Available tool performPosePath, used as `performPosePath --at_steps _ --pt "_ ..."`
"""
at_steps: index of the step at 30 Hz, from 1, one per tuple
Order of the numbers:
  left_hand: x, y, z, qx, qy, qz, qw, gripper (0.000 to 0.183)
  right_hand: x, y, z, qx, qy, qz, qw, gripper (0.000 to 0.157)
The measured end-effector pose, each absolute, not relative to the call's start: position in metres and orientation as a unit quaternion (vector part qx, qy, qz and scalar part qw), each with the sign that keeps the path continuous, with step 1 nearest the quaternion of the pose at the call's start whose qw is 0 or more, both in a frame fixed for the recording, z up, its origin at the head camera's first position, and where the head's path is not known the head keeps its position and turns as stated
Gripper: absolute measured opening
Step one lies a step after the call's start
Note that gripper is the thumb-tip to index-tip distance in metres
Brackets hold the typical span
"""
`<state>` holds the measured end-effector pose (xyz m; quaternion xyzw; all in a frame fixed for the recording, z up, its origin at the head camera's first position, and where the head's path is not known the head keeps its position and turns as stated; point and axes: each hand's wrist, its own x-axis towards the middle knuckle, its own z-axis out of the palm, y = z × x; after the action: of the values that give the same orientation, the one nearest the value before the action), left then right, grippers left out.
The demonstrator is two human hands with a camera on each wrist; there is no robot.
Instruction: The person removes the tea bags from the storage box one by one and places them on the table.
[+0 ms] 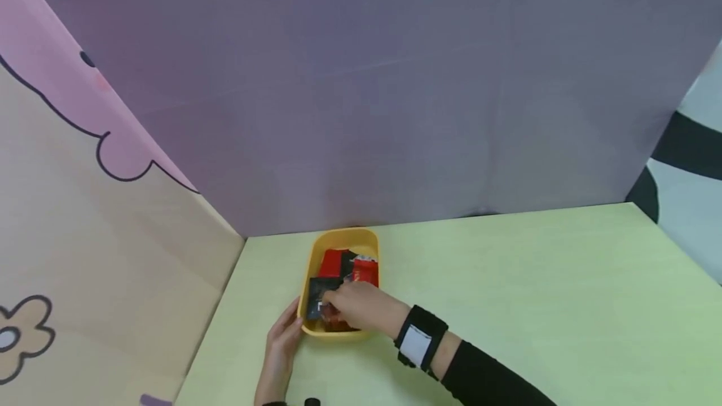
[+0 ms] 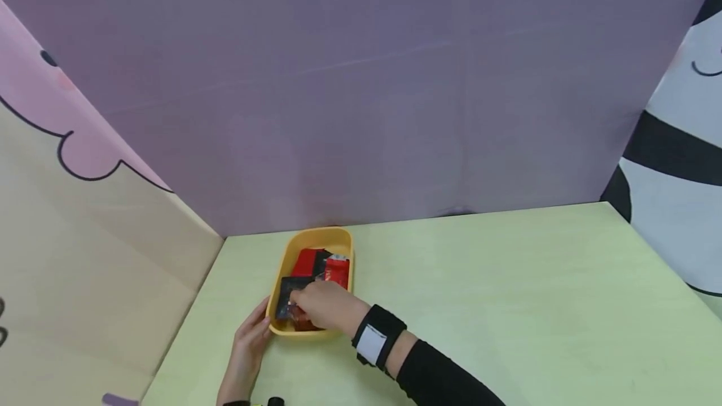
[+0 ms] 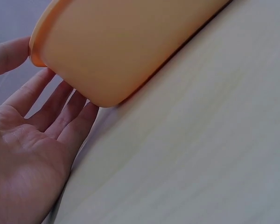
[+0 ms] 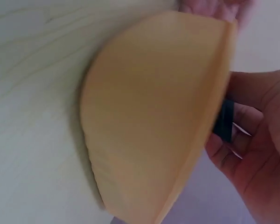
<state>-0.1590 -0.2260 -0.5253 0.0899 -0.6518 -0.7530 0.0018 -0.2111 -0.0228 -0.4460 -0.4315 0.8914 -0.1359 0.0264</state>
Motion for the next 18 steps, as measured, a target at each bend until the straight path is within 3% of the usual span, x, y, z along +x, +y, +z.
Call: performPosePath --at_steps 8,18 --pt "-0.157 -0.228 -0.526 0.088 -0.647 -0.757 0.015 0.054 -0.223 -0.001 -0.439 -0.352 0.885 -0.302 0.049 0.022" --pt "-0.160 -0.231 -0.525 0.106 -0.662 -0.742 0.010 0.055 -0.243 0.027 -0.443 -0.189 0.826 -0.524 -0.085 0.031"
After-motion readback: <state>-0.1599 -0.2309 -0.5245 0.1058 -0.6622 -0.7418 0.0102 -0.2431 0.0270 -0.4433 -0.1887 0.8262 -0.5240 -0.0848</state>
